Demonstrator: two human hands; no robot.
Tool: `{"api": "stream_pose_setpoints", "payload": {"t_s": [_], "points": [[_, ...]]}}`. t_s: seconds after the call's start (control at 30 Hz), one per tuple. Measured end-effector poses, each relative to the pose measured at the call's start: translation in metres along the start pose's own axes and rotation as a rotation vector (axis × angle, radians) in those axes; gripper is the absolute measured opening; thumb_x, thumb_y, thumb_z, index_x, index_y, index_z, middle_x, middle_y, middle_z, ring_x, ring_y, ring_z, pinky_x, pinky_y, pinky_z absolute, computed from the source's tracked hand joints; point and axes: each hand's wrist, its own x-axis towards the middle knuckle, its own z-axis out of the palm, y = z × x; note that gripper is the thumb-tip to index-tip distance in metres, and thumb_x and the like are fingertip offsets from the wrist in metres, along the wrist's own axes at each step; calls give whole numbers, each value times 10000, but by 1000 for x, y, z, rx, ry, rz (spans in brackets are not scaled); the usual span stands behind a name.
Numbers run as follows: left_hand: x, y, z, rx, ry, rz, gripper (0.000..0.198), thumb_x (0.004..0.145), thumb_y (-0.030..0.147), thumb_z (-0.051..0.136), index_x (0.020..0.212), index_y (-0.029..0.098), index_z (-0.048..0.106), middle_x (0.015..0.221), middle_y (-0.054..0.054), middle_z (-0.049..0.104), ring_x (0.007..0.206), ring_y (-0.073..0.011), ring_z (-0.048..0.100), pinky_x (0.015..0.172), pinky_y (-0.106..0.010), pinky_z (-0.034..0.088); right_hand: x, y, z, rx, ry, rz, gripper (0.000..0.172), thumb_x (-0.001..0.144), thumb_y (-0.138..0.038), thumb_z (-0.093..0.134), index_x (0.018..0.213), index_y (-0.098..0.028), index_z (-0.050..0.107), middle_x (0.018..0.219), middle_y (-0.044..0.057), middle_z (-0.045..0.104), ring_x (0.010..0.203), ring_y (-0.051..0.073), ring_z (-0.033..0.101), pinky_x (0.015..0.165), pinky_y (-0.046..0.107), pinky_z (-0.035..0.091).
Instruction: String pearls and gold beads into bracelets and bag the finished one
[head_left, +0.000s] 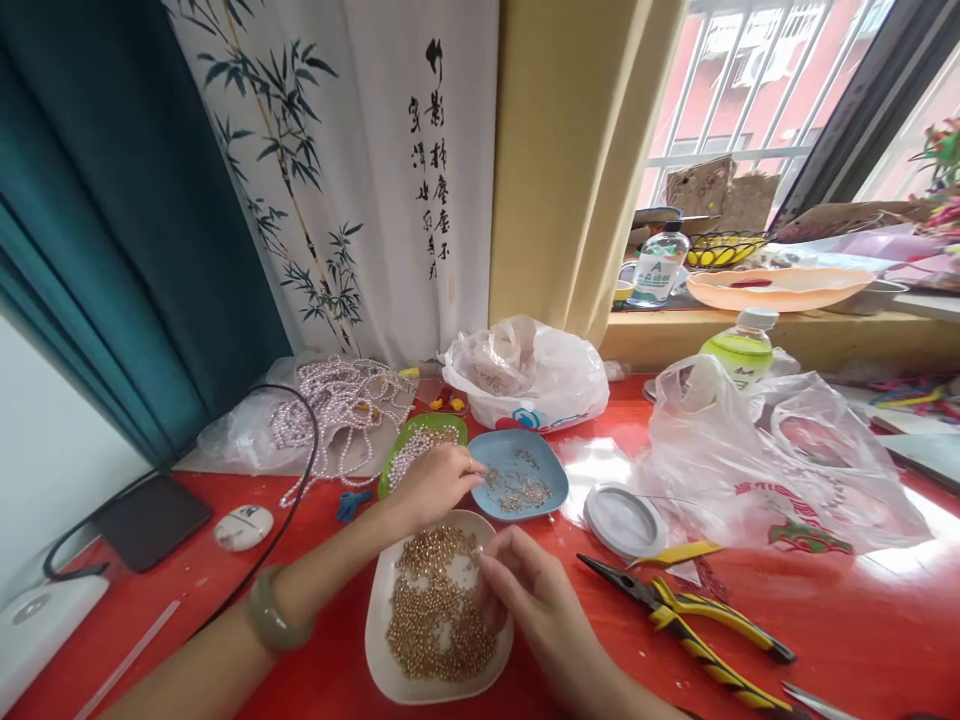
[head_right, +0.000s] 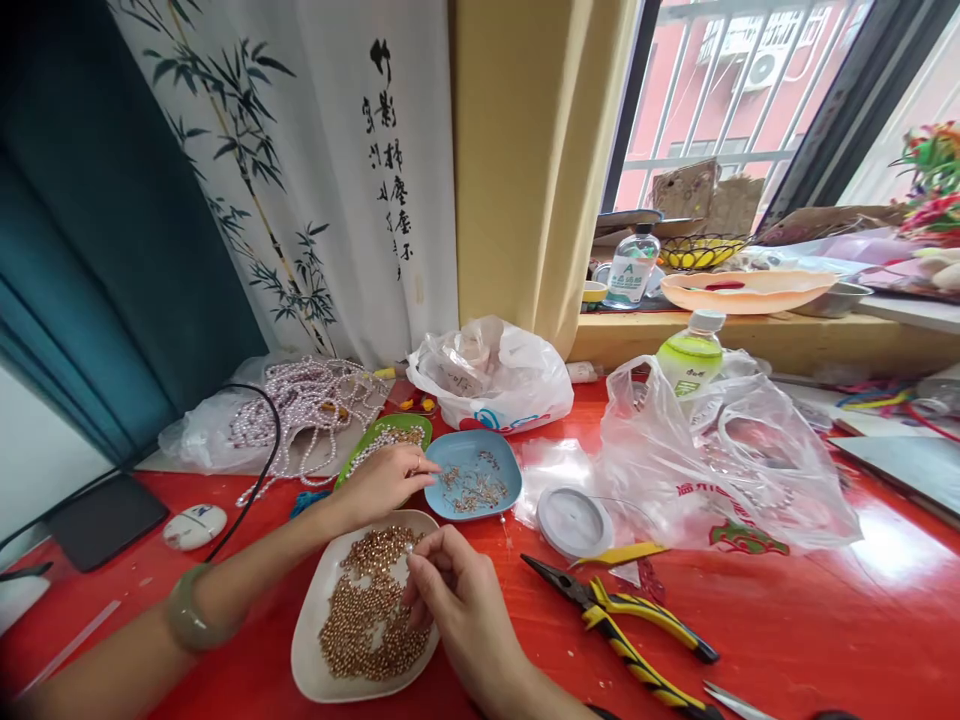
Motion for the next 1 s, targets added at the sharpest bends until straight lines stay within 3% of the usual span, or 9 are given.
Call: {"api": "stream_pose_setpoints", "payload": {"t_s": [0.3,0.5,0.63,0.8,1.0], "points": [[-2,-7,-7,-13,94,-64,228,793,243,483,895,184,678,926,-58,664,880,-202,557,806,-311,387,-1,-3,0,-9,14,17,282,789,-439,506,691,-181,447,578,-37,526,464,81,483,465,194,373],[-34,5,-22,-282,-106,-70,179,754,239,522,812,186,683,809,-22,686,744,-155,596,681,-251,418,0,-9,1,41,62,6,245,805,-398,506,711,-179,451,559,-43,523,465,83,483,463,202,360],[-60,19,-19,-314,-242,-25,159,721,180,543,813,178,671,802,-24,669,739,-145,583,664,-234,409,2,-10,0,48,79,-5,264,779,-423,532,706,-180,460,552,-41,527,457,87,485,458,209,369],[-75,31,-3,-139,-261,53,201,642,228,635,840,191,626,834,-21,616,771,-184,550,667,-260,393,3,-8,-2,15,80,-18,259,780,-428,527,710,-187,465,568,-32,532,465,98,495,462,223,393],[-75,26,8,-131,-268,68,116,706,154,540,744,196,641,775,-9,629,771,-174,556,695,-250,383,3,-7,-1,-14,72,-34,243,796,-418,504,723,-190,462,572,-35,531,462,96,492,459,221,392]]}}
